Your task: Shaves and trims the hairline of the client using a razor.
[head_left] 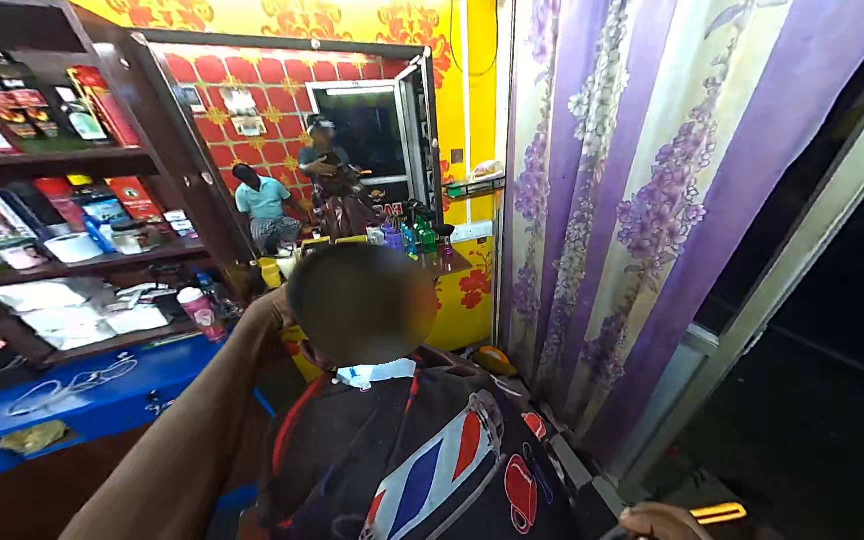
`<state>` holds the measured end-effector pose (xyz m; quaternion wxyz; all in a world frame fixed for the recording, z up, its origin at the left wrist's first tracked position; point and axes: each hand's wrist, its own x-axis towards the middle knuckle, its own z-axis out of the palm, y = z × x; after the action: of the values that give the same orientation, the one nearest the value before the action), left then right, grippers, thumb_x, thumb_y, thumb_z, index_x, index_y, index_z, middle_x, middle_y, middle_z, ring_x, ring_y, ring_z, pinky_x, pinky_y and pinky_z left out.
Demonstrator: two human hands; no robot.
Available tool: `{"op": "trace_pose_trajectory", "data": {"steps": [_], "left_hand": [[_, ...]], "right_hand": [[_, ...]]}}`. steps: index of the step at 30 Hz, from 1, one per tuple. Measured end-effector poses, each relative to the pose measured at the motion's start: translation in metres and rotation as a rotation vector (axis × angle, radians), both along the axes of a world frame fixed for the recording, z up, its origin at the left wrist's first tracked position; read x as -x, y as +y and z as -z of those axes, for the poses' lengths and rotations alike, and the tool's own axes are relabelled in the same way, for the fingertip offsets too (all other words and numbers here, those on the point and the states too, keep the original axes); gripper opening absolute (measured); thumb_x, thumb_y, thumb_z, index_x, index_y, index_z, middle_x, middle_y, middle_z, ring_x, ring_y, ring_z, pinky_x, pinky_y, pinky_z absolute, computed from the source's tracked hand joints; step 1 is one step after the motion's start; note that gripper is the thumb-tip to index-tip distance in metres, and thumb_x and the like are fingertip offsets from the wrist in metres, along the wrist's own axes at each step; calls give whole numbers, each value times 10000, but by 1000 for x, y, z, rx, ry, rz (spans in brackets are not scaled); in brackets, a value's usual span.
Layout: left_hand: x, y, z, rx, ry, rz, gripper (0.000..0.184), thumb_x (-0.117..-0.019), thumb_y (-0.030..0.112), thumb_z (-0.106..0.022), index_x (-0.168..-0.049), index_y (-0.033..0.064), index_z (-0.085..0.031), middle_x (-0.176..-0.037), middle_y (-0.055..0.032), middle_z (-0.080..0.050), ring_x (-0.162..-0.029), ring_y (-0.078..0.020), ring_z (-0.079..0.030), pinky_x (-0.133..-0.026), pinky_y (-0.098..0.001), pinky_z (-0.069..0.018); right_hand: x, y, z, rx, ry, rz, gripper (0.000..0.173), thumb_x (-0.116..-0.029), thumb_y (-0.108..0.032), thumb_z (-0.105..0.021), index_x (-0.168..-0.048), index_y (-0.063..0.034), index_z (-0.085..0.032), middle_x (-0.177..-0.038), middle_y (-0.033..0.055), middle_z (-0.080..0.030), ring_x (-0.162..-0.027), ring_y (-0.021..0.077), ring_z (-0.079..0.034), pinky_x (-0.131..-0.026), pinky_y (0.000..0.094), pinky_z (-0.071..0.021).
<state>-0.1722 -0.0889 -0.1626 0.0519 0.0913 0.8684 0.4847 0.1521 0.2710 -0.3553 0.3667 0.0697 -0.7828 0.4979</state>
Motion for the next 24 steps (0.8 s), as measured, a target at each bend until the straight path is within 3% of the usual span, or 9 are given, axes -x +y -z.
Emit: {"op": "trace_pose_trajectory", "data": {"steps": [2, 4, 6, 11, 13, 17, 19, 24], "left_hand": [[11, -16, 16, -163, 72, 158, 211, -1036, 28, -407, -1014, 124, -593, -824, 48, -641, -738, -22, -616, -681, -215, -529], [1, -16, 15, -305, 73, 237, 280, -1030, 66, -381, -905, 218, -581, -738, 133, -636, -658, 55, -596, -609, -145, -503], [-21, -3, 2, -348, 67, 180, 342, -1061, 44, -333, -860, 212, -553, -685, 135, -602, -604, 66, -563, -572, -126, -477], [-62, 19, -23, -550, -25, 158, 436, -1087, 60, -211, -853, 207, -548, -683, 112, -630, -622, 50, -604, -598, -135, -509], [-74, 24, -34, -533, -41, 148, 440, -1078, 32, -214, -830, 194, -539, -663, 94, -617, -591, 34, -592, -562, -143, -495], [-92, 29, -52, -425, 81, 316, 343, -1039, 48, -333, -894, 207, -600, -749, 112, -661, -681, 46, -627, -637, -140, -526], [-101, 38, -60, -425, 98, 320, 366, -1094, 114, -280, -904, 216, -576, -751, 114, -651, -693, 50, -626, -645, -140, -527], [-109, 59, -67, -462, 49, 317, 414, -1113, 129, -221, -868, 209, -544, -696, 111, -618, -645, 51, -605, -608, -136, -513]], "right_hand": [[12, 9, -1, -20, -1, -33, 139, -1028, -109, -598, -1050, -65, -728, -1067, 47, -697, -1077, 53, -642, -938, 217, -542], [24, 14, -7, -29, 1, -65, 136, -1026, -121, -603, -1064, -98, -731, -1080, 16, -697, -1080, 32, -637, -921, 198, -543], [35, 16, -15, -39, 15, -84, 129, -1024, -123, -607, -1067, -108, -728, -1082, 3, -692, -1083, 17, -631, -934, 186, -533], [51, 18, -32, -37, 75, -113, 146, -1039, -181, -594, -1105, -197, -724, -1130, -90, -676, -1122, -24, -613, -965, 172, -522], [53, 17, -37, -19, 112, -124, 155, -1038, -185, -600, -1119, -217, -728, -1143, -106, -674, -1106, -17, -626, -946, 175, -538], [48, 12, -49, -1, 175, -114, 168, -1033, -191, -612, -1141, -229, -734, -1162, -125, -678, -1106, -7, -633, -924, 167, -543], [41, 7, -55, -3, 188, -104, 171, -1035, -203, -612, -1147, -239, -735, -1161, -134, -680, -1111, -4, -633, -923, 166, -539], [25, -8, -58, 9, 213, -77, 153, -1031, -219, -619, -1127, -238, -736, -1147, -129, -679, -1104, 0, -636, -910, 165, -547]]}}
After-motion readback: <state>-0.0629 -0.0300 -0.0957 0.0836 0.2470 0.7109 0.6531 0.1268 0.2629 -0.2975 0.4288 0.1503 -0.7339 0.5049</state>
